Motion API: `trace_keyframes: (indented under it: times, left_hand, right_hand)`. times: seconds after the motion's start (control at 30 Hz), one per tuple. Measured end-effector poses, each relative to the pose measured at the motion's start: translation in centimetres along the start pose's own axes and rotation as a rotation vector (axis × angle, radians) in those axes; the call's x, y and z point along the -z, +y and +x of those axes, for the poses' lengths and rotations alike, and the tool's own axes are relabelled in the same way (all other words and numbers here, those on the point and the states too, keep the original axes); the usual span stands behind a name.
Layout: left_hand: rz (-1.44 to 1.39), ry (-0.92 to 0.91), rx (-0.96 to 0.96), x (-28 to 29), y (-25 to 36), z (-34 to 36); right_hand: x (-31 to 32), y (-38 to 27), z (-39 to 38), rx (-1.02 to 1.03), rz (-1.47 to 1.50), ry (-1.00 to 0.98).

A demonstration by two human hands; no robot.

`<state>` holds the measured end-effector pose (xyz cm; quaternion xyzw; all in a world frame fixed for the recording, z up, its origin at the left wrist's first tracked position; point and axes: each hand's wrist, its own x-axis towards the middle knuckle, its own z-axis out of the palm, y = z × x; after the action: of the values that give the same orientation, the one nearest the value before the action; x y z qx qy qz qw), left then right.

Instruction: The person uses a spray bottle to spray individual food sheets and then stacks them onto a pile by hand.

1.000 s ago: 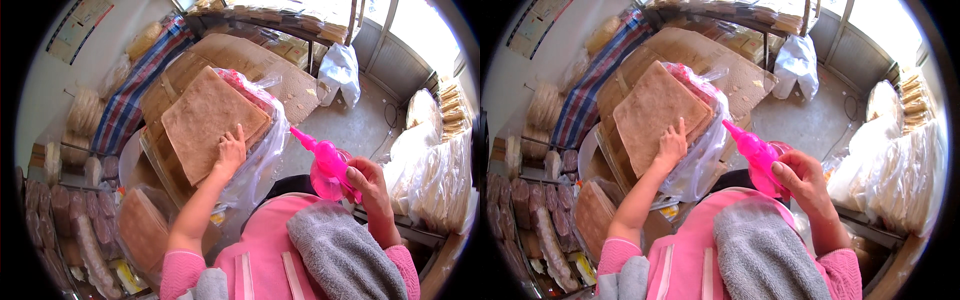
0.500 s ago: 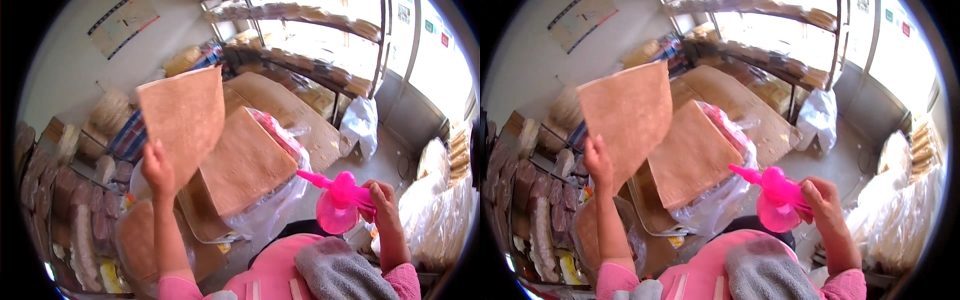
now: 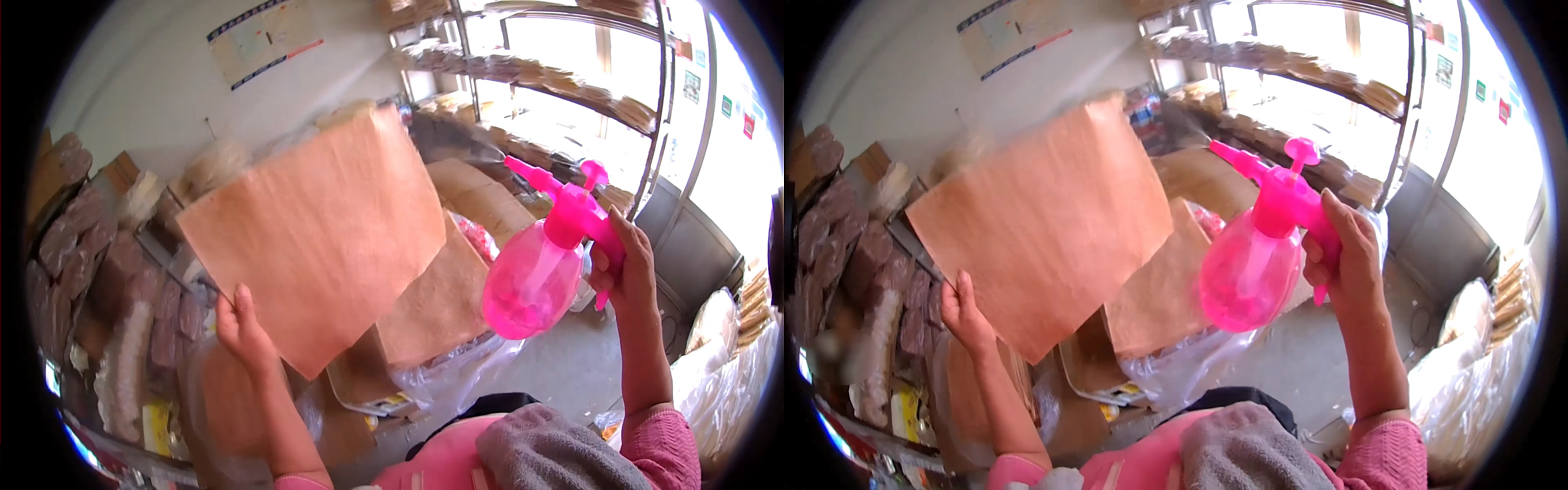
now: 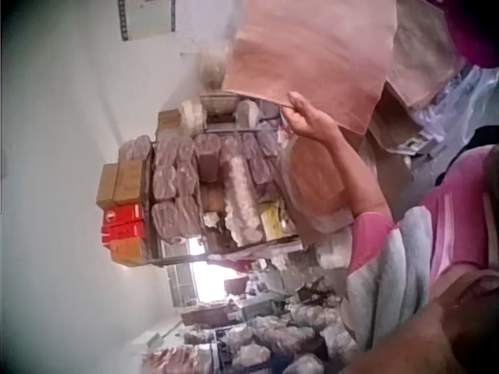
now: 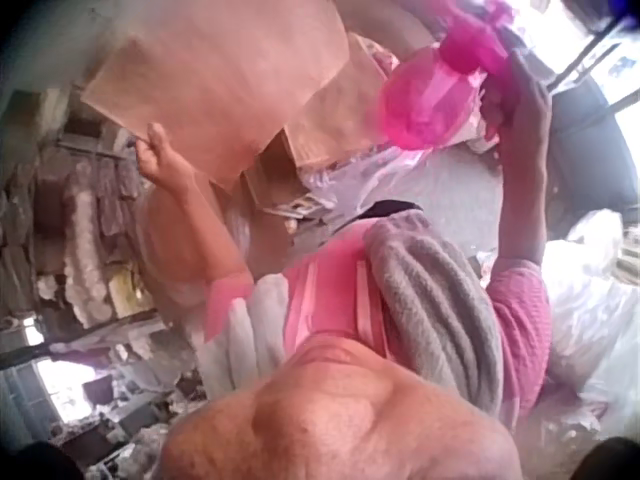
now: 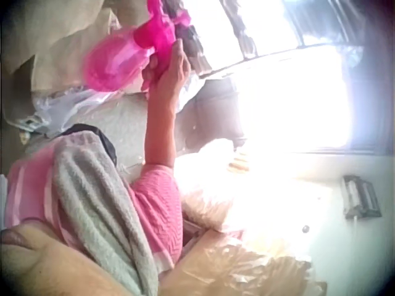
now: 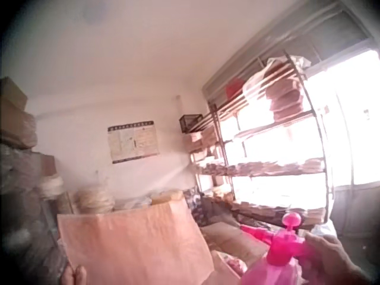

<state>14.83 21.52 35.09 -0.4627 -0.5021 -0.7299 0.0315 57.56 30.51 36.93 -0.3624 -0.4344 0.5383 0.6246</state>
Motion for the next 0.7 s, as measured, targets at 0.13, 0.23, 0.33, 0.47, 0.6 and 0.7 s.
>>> trace_keyframes:
  times: [0.13,0.23,0.33,0.47,0.6,0.7]
  left_hand:
    - [-0.063,0.053,0.041,2.7,1.0,0.4]
    - [-0.099,0.082,0.027,3.4,1.2,0.9]
    - [-0.09,0.085,-0.024,4.4,1.2,1.5]
    - [-0.114,0.056,0.002,5.9,0.8,1.8]
    - [-0.054,0.083,-0.023,7.1,1.8,1.6]
    - [-0.07,0.145,-0.021,8.0,0.9,1.7]
  right_hand:
    - [-1.4,3.5,-1.2,-0.112,-0.193,-0.04]
    - [-3.1,4.8,-2.3,-0.159,-0.313,-0.167]
    - [-4.5,4.6,-2.9,-0.222,-0.339,-0.319]
    - [-7.5,2.8,-4.5,-0.119,-0.059,-0.02]
    - [-7.9,1.9,-5.6,0.076,0.142,-0.092]
    - [-8.7,2.8,-6.0,0.016,0.043,-0.099]
